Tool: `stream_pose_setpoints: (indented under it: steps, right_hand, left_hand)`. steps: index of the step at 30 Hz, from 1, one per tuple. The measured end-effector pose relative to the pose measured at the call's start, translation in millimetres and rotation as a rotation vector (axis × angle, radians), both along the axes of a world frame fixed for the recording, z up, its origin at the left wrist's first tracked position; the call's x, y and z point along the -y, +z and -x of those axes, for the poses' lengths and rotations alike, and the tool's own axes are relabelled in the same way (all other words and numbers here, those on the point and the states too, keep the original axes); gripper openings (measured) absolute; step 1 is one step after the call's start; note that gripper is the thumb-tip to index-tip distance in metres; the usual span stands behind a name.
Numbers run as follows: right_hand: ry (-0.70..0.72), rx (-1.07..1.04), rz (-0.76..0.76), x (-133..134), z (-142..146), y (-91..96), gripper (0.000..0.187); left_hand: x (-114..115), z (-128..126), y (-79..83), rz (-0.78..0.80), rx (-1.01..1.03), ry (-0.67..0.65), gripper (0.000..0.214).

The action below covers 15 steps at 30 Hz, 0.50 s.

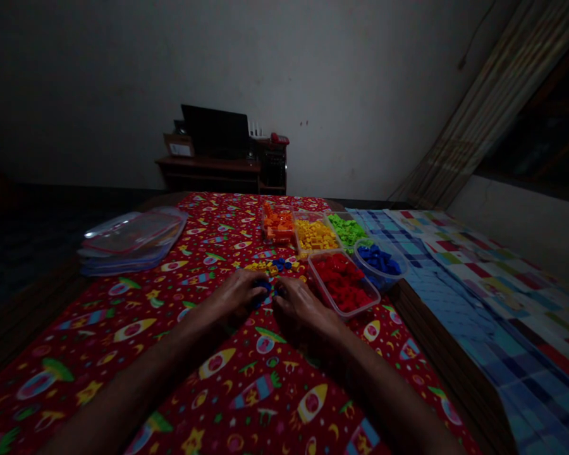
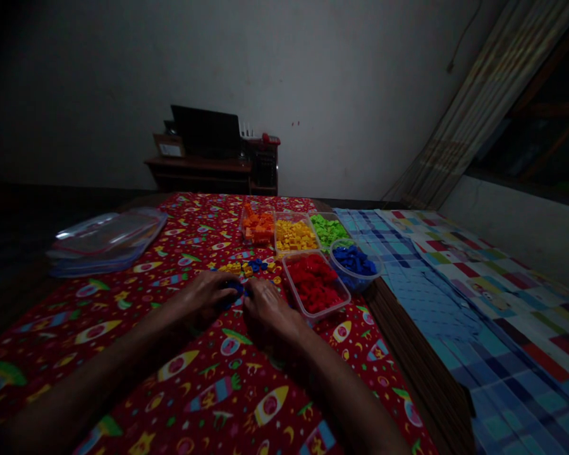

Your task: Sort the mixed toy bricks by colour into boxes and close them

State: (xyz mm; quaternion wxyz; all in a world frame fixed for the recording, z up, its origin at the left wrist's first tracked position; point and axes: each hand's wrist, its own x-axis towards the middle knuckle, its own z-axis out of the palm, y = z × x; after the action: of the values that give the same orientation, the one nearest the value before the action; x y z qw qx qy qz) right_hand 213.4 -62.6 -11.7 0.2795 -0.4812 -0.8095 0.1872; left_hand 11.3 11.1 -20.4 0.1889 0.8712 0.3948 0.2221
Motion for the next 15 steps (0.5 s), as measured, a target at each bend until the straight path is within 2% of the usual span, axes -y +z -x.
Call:
stream_pose_setpoints:
  steps: [2, 4, 7, 10, 12, 15]
  right_hand:
    - [-0.026, -0.122, 0.037, -5, 3, 2.1, 0.025]
    - [-0.084, -0.276, 0.142, -11, 8, 3.0, 0.028]
    - [-0.123, -0.599, 0.469, -18, 16, 2.4, 0.033]
    - [-0.037, -0.970, 0.726, -19, 24, 0.4, 0.034]
    - [-0.010, -1.163, 0.789, -19, 28, -1.0, 0.037]
    - [-0.045, -1.314, 0.873, -19, 30, -2.9, 0.037]
  left_hand:
    - [-1, 1, 3.6, 0.026, -0.011, 0.032, 0.026]
    - [0, -1, 9.0, 0.061, 0.001, 0.074, 0.027]
    - [5, -7, 17.3, 0.097, 0.037, 0.129, 0.027]
    - [13, -12, 20.7, 0.099, 0.065, 0.101, 0.026]
    - [17, -15, 19.9, 0.082, 0.089, 0.048, 0.025]
    - [22, -17, 18.7, 0.036, 0.122, 0.023, 0.028]
